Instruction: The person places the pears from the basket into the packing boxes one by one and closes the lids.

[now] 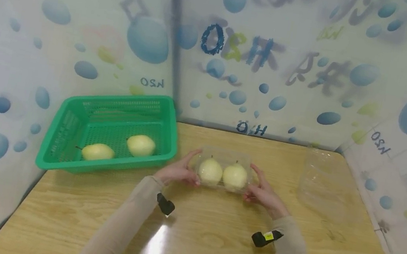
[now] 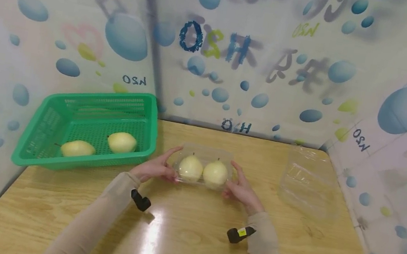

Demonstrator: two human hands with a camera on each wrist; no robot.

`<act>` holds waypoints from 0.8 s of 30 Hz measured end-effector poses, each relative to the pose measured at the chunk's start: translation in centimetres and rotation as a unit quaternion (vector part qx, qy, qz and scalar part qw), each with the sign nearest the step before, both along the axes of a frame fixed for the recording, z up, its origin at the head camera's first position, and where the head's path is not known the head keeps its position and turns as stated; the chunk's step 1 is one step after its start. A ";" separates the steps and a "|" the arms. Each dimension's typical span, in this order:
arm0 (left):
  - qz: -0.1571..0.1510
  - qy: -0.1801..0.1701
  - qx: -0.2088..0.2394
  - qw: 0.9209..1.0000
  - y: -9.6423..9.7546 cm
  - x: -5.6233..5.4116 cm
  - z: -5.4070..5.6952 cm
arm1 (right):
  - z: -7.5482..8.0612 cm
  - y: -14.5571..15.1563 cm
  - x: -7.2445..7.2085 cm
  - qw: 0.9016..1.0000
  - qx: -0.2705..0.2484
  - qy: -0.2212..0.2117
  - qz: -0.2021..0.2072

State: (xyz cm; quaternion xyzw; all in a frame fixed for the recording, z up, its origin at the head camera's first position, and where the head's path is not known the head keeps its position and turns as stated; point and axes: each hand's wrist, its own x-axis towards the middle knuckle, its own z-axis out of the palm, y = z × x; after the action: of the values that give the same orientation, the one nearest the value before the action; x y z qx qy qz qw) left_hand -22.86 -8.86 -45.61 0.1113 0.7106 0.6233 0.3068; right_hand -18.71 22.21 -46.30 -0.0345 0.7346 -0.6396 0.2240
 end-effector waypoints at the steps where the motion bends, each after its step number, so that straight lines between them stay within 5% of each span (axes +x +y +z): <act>1: 0.002 0.006 -0.006 1.000 -0.1 0.0 0.0 | -0.1 -0.1 -0.1 1.000 -0.001 0.001 -0.002; 10: 0.010 0.102 -0.047 0.994 0.4 0.4 0.5 | -0.6 -0.8 0.0 0.998 0.000 0.013 -0.053; 13: 0.013 0.105 -0.047 0.993 0.7 0.6 0.6 | -0.8 -0.8 0.2 0.998 -0.002 0.035 -0.061; 17: 0.025 0.102 -0.046 0.993 0.9 0.8 0.8 | -1.0 -0.5 0.4 0.996 -0.009 0.073 -0.053; 21: 0.030 0.124 -0.057 0.990 0.9 1.4 1.5 | -1.0 -0.1 0.4 0.995 0.014 0.086 -0.039; 24: 0.035 0.148 -0.071 0.986 0.7 1.4 1.0 | -1.0 -0.1 0.4 0.994 0.044 0.093 -0.025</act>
State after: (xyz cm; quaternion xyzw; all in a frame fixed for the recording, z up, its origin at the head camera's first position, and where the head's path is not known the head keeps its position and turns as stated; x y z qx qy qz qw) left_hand -21.45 -8.11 -44.58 0.1551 0.7942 0.5583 0.1831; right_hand -18.33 22.10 -47.30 -0.0655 0.7801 -0.6061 0.1405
